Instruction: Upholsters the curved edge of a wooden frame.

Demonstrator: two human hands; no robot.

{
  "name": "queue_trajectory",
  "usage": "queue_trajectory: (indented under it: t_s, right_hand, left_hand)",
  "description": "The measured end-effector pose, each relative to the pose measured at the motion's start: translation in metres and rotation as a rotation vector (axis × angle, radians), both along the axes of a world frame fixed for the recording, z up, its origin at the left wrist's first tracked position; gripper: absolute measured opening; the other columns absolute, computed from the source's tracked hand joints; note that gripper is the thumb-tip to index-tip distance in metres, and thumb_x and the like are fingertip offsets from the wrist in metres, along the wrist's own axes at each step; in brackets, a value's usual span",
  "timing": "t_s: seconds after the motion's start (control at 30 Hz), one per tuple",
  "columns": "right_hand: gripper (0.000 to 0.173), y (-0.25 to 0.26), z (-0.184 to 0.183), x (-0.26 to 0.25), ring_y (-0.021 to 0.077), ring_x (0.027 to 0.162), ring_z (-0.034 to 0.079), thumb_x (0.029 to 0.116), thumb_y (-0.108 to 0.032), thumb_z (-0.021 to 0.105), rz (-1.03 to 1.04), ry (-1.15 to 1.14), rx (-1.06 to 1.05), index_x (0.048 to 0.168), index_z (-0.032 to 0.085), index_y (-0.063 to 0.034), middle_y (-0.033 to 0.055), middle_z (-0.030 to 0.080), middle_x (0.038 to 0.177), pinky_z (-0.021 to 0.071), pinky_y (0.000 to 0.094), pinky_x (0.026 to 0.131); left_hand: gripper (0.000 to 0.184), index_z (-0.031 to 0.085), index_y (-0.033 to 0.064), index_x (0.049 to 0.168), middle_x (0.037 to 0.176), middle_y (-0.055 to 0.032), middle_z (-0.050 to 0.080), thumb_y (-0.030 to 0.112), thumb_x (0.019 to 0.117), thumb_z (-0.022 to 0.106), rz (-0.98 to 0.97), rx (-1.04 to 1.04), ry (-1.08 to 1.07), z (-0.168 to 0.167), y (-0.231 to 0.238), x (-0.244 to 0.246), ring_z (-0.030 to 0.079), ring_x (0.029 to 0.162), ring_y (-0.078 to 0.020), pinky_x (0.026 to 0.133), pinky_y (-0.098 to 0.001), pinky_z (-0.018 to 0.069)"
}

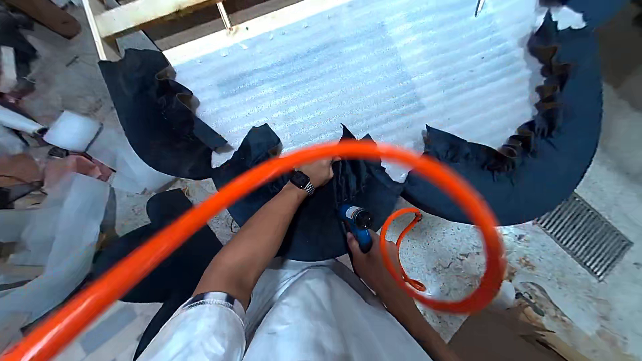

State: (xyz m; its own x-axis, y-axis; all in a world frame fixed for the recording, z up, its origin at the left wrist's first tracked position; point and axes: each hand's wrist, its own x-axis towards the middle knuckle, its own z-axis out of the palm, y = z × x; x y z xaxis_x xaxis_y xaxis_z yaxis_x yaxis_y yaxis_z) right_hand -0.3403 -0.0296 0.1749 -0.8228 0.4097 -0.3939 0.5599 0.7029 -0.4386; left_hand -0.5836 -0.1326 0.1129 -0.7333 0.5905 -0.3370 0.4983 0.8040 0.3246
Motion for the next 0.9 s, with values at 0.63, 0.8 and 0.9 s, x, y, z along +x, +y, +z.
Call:
queue_trajectory:
  t_s: [0.63, 0.8, 0.9]
  right_hand:
    - [0.036, -0.100, 0.011, -0.017, 0.0179, 0.071, 0.070, 0.0968, -0.045, 0.058, -0.123, -0.145, -0.045, 0.093, 0.073, -0.0123, 0.0036, 0.068, 0.072, 0.0592, 0.0425, 0.068]
    - [0.035, -0.100, 0.014, -0.009, 0.0214, 0.077, 0.071, 0.0967, -0.045, 0.061, -0.202, -0.092, -0.016, 0.097, 0.074, -0.0121, 0.0054, 0.071, 0.079, 0.0597, 0.0480, 0.073]
    - [0.032, -0.076, 0.024, 0.007, 0.0233, 0.070, 0.072, 0.0960, -0.043, 0.063, -0.211, -0.045, 0.128, 0.099, 0.074, -0.0126, 0.0060, 0.071, 0.075, 0.0597, 0.0502, 0.065]
  left_hand:
    - [0.052, 0.068, 0.0081, 0.112, 0.090, -0.0197, 0.074, 0.046, 0.1091, 0.033, -0.104, -0.010, 0.013, -0.008, -0.004, -0.005, 0.073, 0.088, -0.0416, 0.073, -0.0600, 0.0559]
    - [0.054, 0.070, 0.0073, 0.109, 0.091, -0.0208, 0.074, 0.047, 0.1091, 0.032, -0.108, 0.012, 0.040, -0.008, -0.006, -0.004, 0.073, 0.090, -0.0425, 0.074, -0.0607, 0.0557]
    - [0.050, 0.069, 0.0078, 0.113, 0.097, -0.0218, 0.074, 0.046, 0.1077, 0.036, -0.098, 0.000, -0.001, -0.006, -0.008, -0.002, 0.072, 0.095, -0.0437, 0.079, -0.0636, 0.0552]
